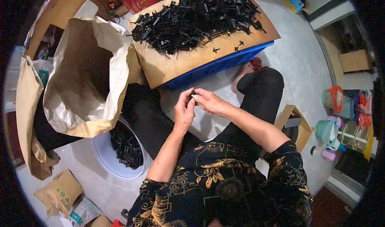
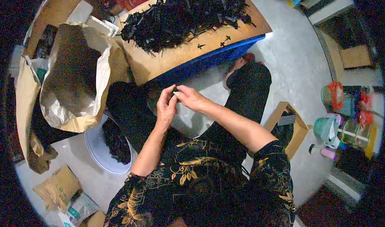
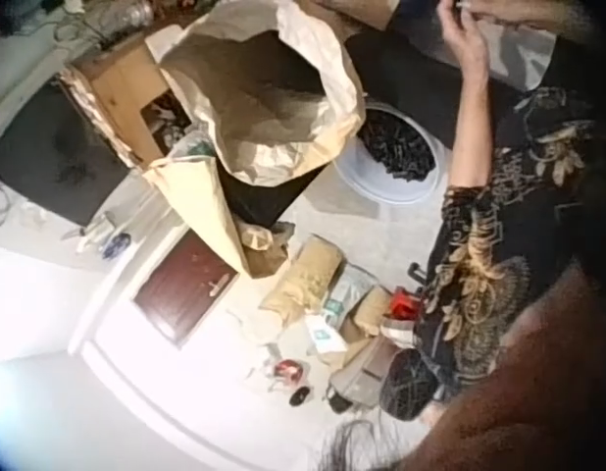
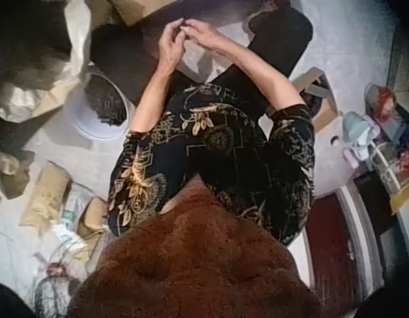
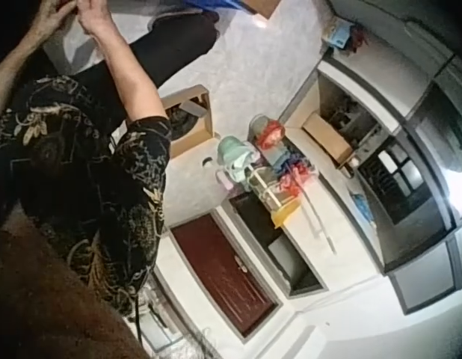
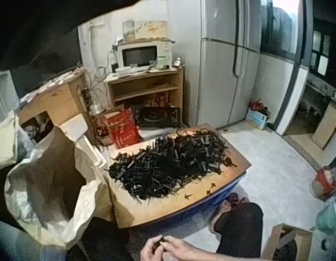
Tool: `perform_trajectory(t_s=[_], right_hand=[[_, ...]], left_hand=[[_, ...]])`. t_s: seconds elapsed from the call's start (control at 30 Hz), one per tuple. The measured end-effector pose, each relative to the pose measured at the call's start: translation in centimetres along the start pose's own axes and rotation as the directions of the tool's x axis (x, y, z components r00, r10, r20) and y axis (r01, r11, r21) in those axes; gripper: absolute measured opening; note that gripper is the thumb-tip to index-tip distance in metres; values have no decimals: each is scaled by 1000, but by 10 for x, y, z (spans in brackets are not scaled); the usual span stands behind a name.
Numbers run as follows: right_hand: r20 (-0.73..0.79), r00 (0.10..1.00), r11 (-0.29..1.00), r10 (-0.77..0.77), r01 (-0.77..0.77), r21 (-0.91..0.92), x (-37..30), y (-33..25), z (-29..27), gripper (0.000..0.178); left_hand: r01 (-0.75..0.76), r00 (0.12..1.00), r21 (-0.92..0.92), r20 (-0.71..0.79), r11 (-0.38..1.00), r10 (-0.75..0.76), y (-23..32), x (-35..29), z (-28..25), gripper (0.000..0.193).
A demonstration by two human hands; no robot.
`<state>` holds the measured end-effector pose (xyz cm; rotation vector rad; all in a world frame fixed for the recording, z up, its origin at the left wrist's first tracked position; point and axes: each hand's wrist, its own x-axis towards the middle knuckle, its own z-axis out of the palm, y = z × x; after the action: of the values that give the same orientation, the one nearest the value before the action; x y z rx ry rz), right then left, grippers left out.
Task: Sorting and trimming small black components from bags and boxes into a container.
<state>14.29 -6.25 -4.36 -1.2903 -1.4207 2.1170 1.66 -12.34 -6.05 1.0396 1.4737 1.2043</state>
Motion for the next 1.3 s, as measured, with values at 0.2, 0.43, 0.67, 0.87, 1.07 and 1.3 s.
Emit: perform_trajectory(t_s=[0.2, 0.43, 0.67, 0.87, 1.07, 1.3], right_hand=[[8, 977, 936, -212, 205, -287, 12, -40, -33, 32], [-500, 569, 691, -653, 178, -701, 107, -47, -116, 37], [-439, 637, 573, -633, 4, -820, 127, -62, -123, 28], [-284, 671, 312, -685, -82, -946, 105, -89, -117, 21], [-270, 778, 254, -567, -146, -956, 86, -94, -139, 24], [-302, 767, 358, -566, -101, -928, 54, -97, -129, 31]], left_hand=[[-35, 993, 36, -115, 999, 39, 79, -42, -60, 31], [-13, 911, 725, -275, 689, 307, 65, -109, -171, 32], [237, 888, 819, -401, 523, 226, 8, -139, -227, 29], [112, 819, 832, -387, 544, 424, 33, -119, -192, 24], [-384, 832, 580, -120, 718, 542, 82, -65, -96, 25], [-401, 914, 243, 39, 883, 404, 72, 1, -11, 52]])
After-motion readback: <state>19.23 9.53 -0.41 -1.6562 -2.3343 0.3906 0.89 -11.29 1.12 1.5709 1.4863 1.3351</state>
